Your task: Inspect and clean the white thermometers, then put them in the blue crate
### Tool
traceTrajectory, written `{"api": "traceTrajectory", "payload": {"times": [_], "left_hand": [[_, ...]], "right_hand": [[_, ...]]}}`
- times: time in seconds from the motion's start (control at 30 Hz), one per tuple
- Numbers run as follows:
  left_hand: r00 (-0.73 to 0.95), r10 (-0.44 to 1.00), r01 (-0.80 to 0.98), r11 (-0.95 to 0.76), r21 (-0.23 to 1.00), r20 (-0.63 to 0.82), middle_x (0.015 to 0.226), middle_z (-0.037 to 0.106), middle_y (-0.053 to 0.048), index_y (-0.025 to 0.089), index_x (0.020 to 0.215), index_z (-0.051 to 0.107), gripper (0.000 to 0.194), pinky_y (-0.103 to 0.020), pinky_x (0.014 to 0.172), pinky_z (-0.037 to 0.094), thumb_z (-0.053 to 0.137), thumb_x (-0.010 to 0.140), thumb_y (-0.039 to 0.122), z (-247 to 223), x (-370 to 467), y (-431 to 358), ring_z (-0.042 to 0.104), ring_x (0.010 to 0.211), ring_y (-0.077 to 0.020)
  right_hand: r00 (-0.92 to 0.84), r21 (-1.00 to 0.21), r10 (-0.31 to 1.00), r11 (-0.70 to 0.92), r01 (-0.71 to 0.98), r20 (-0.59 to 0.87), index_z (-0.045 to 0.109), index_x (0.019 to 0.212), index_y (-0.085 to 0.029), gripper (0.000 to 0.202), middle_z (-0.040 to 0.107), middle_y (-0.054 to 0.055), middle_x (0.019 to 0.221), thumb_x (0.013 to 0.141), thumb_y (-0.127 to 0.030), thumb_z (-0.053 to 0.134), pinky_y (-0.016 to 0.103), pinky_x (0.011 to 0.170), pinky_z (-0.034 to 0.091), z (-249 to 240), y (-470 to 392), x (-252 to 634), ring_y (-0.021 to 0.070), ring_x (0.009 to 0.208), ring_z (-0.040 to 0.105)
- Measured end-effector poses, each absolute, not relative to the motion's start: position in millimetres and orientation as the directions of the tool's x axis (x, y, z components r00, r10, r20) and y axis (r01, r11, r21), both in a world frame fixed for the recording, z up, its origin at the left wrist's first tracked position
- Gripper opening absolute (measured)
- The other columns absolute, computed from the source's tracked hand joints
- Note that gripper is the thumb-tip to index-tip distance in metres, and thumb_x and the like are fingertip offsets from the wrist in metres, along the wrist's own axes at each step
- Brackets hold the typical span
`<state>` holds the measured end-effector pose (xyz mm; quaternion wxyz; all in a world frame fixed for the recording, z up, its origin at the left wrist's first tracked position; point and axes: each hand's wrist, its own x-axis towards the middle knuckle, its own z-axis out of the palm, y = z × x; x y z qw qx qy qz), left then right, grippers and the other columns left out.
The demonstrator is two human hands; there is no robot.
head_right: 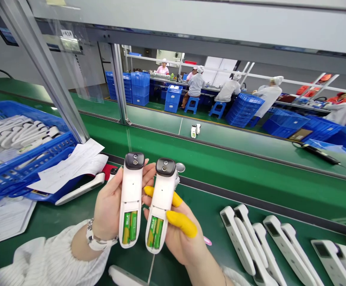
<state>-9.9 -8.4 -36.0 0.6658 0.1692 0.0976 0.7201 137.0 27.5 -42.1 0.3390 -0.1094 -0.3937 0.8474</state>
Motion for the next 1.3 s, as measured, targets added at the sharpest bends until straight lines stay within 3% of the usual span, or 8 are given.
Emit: {"api": "traceTrajectory", "payload": {"times": [0.17,0.33,0.43,0.63,0.8,1.13,1.3], "left_hand": [[-0.158,0.983,-0.892,-0.183,0.413,0.095,0.121,0.062,-0.008,0.021,0.127,0.053,0.042,-0.038,0.085,0.051,0.046,0.090,0.038,-36.8,-11.1,-9.9,0.059,0.107,-0.0269],[-0.123,0.989,-0.897,-0.146,0.417,0.082,0.115,0.064,-0.011,0.015,0.122,0.057,0.044,-0.035,0.081,0.053,0.050,0.087,0.042,-39.8,-10.6,-8.2,0.061,0.103,-0.0263],[-0.107,0.985,-0.879,-0.159,0.450,0.138,0.106,0.067,-0.011,0.015,0.119,0.058,0.044,-0.034,0.072,0.055,0.059,0.082,0.039,-41.0,-9.8,-7.0,0.062,0.099,-0.0265],[-0.256,0.937,-0.767,-0.346,0.540,0.238,0.100,0.069,-0.005,0.021,0.107,0.064,0.032,-0.028,0.074,0.056,0.069,0.076,0.024,-38.8,-10.2,-6.6,0.064,0.092,-0.0199],[-0.248,0.940,-0.742,-0.339,0.578,0.234,0.097,0.068,-0.004,0.024,0.106,0.064,0.038,-0.028,0.059,0.057,0.074,0.070,0.025,-38.8,-11.8,-6.9,0.064,0.086,-0.0211],[-0.311,0.931,-0.684,-0.358,0.635,0.190,0.096,0.066,-0.003,0.023,0.105,0.062,0.045,-0.024,0.073,0.052,0.079,0.064,0.021,-36.5,-10.9,-6.5,0.061,0.078,-0.0134],[-0.288,0.939,-0.670,-0.336,0.661,0.185,0.096,0.064,-0.002,0.025,0.108,0.060,0.049,-0.024,0.071,0.052,0.079,0.064,0.020,-36.0,-12.5,-7.6,0.060,0.078,-0.0136]], "right_hand": [[-0.753,-0.751,0.652,-0.453,-0.480,0.089,0.064,0.115,-0.022,0.037,0.069,0.005,0.114,0.078,-0.022,0.063,0.030,0.095,0.047,-42.8,28.0,138.5,0.0178,0.104,0.064],[-0.723,-0.837,0.690,-0.378,-0.395,0.030,0.065,0.112,-0.026,0.035,0.069,0.005,0.114,0.076,-0.028,0.066,0.044,0.101,0.042,-38.9,26.9,140.3,0.0239,0.106,0.063],[-0.680,-0.882,0.731,-0.276,-0.381,0.065,0.064,0.112,-0.025,0.041,0.068,0.007,0.113,0.072,-0.031,0.072,0.048,0.101,0.041,-43.1,27.8,140.9,0.0282,0.107,0.062],[-0.604,-0.927,0.783,-0.103,-0.361,0.148,0.058,0.118,-0.031,0.053,0.064,0.005,0.116,0.069,-0.027,0.077,0.038,0.092,0.049,-59.0,34.3,139.9,0.0246,0.107,0.060],[-0.660,-0.925,0.731,-0.109,-0.364,0.174,0.055,0.119,-0.030,0.059,0.067,0.004,0.105,0.066,-0.026,0.080,0.031,0.085,0.052,-59.0,34.9,138.5,0.0202,0.096,0.064],[-0.643,-0.950,0.748,-0.055,-0.307,0.165,0.053,0.120,-0.031,0.061,0.065,0.003,0.106,0.065,-0.025,0.080,0.030,0.084,0.052,-56.3,32.7,139.0,0.0186,0.094,0.063],[-0.639,-0.953,0.755,-0.065,-0.297,0.148,0.051,0.122,-0.032,0.065,0.065,0.004,0.106,0.064,-0.026,0.081,0.030,0.081,0.053,-56.2,32.7,139.4,0.0188,0.095,0.062]]}}
